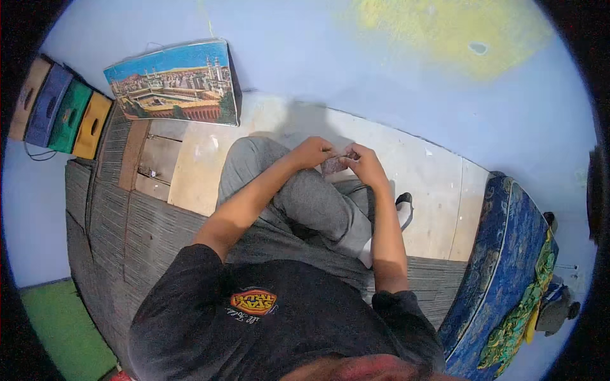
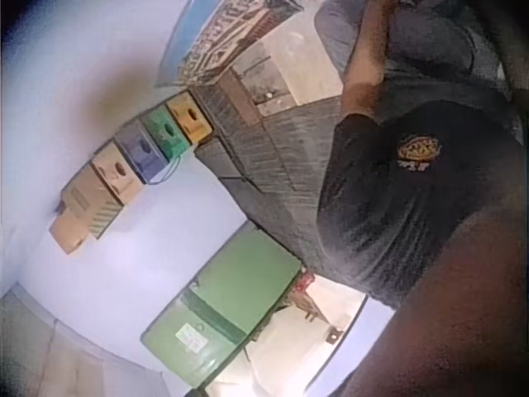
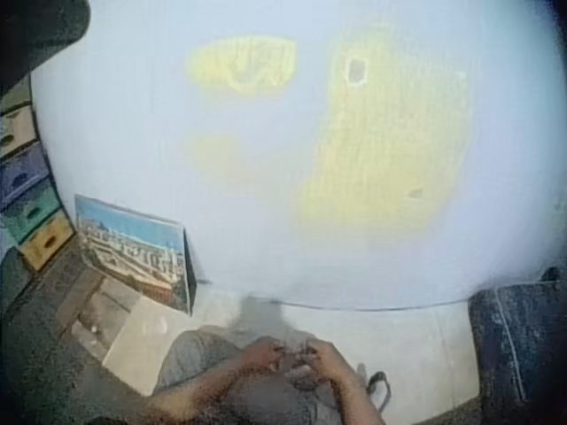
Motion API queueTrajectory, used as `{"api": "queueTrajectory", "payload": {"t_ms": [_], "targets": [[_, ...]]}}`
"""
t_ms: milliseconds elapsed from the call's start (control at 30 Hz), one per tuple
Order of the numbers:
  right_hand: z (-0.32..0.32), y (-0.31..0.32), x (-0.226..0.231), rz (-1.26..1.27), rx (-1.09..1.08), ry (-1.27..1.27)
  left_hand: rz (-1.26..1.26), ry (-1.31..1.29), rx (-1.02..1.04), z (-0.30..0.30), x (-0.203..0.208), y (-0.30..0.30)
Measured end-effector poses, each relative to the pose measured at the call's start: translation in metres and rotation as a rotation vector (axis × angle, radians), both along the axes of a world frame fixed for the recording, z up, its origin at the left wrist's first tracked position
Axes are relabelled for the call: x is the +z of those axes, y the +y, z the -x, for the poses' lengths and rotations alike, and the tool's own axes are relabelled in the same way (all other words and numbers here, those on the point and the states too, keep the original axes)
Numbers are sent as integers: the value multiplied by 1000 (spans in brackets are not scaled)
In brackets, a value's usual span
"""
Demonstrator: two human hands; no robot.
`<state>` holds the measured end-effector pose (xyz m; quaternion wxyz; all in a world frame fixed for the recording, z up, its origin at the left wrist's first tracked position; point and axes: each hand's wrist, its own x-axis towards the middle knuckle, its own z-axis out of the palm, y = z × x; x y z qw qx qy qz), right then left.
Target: The person sands a blue wall using a sanding block, focusing on areas with yellow filler or patches. The person moves the block repeatedly over the target areas and uses their hands to feel the texture of the wall surface between sanding intervals.
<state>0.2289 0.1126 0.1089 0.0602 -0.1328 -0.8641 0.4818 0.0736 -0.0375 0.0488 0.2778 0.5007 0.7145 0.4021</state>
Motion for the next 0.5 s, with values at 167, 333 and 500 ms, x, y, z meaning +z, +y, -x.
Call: {"api": "queueTrajectory", "payload": {"t_ms": [167,333,500], "targets": [[-4,9,-18,-198,39,65,58,17,-127,-1,14,1],[-2,8,-21,-86,11,-35,-19,-2,-109,0,5,-2],[-3,3,1,-18,-71,-3,146,-277,-43,5,16,-2]]}}
